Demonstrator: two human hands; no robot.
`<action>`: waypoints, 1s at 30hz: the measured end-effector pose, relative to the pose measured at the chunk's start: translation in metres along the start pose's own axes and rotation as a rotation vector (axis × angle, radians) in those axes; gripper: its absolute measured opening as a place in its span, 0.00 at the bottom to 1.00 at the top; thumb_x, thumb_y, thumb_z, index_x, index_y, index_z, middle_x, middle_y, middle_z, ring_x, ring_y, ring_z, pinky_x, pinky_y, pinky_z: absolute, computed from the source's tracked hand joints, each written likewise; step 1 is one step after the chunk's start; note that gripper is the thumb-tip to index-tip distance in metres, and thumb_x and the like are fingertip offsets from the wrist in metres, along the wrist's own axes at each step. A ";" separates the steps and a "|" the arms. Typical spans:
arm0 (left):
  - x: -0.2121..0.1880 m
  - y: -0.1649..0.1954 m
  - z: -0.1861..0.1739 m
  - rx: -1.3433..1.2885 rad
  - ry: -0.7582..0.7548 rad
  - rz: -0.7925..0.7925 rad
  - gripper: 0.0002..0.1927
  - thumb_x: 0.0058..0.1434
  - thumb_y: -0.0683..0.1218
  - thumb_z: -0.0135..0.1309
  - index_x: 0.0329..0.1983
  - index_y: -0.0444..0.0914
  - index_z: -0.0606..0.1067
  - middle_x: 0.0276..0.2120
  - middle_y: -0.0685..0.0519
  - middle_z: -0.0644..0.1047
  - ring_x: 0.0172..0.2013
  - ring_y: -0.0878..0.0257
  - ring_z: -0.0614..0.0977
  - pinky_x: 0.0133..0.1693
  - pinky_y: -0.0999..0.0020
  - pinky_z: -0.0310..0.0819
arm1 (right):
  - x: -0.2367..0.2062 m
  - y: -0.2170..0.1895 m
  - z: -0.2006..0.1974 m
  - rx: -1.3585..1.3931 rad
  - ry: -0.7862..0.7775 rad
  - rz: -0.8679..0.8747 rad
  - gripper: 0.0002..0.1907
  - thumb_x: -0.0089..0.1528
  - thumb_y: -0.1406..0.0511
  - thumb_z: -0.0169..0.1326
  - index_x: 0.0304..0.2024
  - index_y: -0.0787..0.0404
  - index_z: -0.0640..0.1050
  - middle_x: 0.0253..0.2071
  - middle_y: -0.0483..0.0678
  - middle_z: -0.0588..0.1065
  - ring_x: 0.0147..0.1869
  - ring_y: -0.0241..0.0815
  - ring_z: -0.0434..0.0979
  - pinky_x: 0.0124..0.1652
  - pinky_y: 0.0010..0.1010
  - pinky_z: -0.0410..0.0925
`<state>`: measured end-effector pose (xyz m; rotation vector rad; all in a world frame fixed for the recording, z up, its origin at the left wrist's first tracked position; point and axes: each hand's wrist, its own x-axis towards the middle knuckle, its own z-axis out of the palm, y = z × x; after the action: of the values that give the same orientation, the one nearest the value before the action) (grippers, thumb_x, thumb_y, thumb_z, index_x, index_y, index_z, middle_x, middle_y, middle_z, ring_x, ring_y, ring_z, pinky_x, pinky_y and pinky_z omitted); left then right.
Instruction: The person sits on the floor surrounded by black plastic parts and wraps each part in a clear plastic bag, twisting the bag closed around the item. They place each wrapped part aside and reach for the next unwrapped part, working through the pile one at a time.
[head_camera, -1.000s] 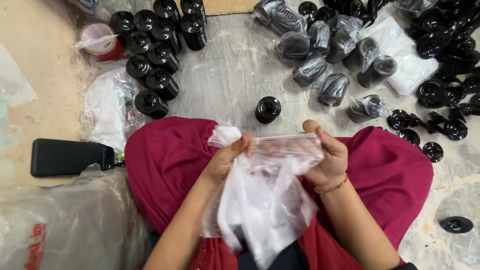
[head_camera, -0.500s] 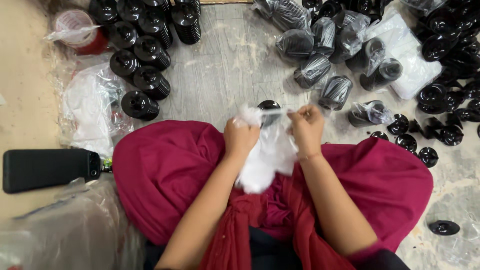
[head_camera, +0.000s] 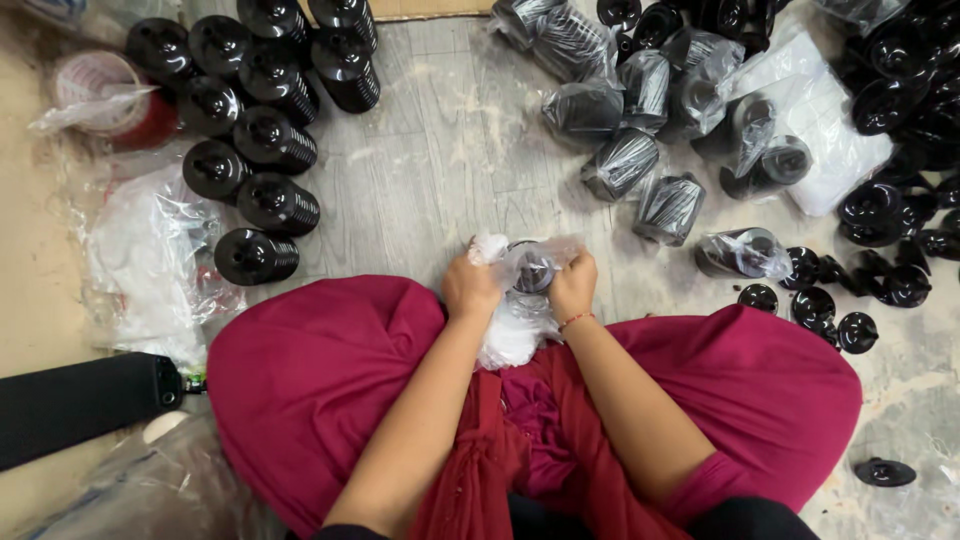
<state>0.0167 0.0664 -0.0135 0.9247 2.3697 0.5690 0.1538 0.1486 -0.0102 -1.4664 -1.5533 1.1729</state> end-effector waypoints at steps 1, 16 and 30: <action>0.002 -0.001 0.001 -0.002 0.018 0.008 0.15 0.53 0.52 0.65 0.41 0.42 0.80 0.35 0.39 0.80 0.38 0.39 0.82 0.37 0.45 0.76 | 0.000 0.001 0.001 -0.122 0.016 -0.071 0.09 0.63 0.72 0.50 0.42 0.69 0.79 0.37 0.48 0.80 0.41 0.42 0.81 0.41 0.32 0.71; -0.110 0.046 -0.251 -0.456 -0.659 1.096 0.12 0.47 0.42 0.61 0.37 0.39 0.79 0.32 0.54 0.80 0.31 0.59 0.83 0.34 0.62 0.76 | -0.066 -0.232 -0.187 0.001 -1.201 -0.699 0.09 0.64 0.64 0.55 0.37 0.61 0.83 0.33 0.47 0.81 0.39 0.41 0.81 0.42 0.33 0.73; -0.213 0.061 -0.221 -0.158 0.135 0.897 0.23 0.51 0.43 0.61 0.53 0.35 0.79 0.33 0.49 0.73 0.34 0.51 0.80 0.34 0.55 0.72 | -0.152 -0.236 -0.181 -0.735 -0.444 -0.912 0.09 0.49 0.70 0.65 0.28 0.54 0.78 0.31 0.40 0.75 0.34 0.41 0.75 0.60 0.47 0.63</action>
<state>0.0463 -0.0853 0.2588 1.9111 1.8718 1.1500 0.2534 0.0367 0.2880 -0.6517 -2.7315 0.3734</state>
